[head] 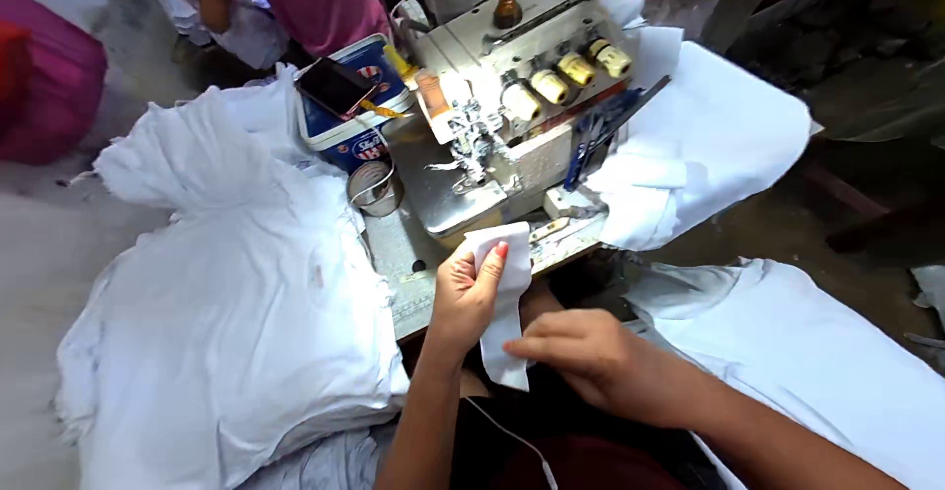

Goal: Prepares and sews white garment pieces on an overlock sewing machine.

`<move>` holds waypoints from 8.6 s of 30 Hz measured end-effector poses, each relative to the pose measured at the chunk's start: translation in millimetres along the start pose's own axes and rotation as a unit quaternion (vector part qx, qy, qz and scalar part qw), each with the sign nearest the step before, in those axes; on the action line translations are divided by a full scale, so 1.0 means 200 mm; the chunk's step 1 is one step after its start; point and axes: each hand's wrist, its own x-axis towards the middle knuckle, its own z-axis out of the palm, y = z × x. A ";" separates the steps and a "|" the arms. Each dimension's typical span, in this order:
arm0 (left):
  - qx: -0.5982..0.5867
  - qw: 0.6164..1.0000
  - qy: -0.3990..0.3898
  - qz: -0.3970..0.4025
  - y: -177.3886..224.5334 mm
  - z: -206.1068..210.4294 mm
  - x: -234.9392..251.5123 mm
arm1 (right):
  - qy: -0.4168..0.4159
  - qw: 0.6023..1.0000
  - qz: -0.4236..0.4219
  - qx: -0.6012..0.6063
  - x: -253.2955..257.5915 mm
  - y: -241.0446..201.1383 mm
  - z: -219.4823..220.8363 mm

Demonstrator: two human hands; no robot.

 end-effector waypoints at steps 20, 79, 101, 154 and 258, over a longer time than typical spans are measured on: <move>-0.064 0.994 0.039 0.084 -0.15 -0.19 -0.17 | 0.081 0.988 0.101 0.085 0.25 0.10 0.14; 0.471 0.868 0.142 0.070 0.05 -0.19 0.13 | 0.283 0.864 0.339 0.240 0.33 0.29 0.29; 0.620 0.771 0.143 -0.010 0.13 -0.81 -0.02 | 0.297 0.925 0.226 0.069 0.33 0.28 0.08; 0.341 0.935 0.025 0.089 0.06 -0.08 0.03 | 0.248 0.874 0.354 0.221 0.05 0.24 0.14; 0.332 0.893 -0.282 0.115 0.06 -0.35 -0.08 | 0.013 0.972 0.211 0.098 -0.02 0.05 0.06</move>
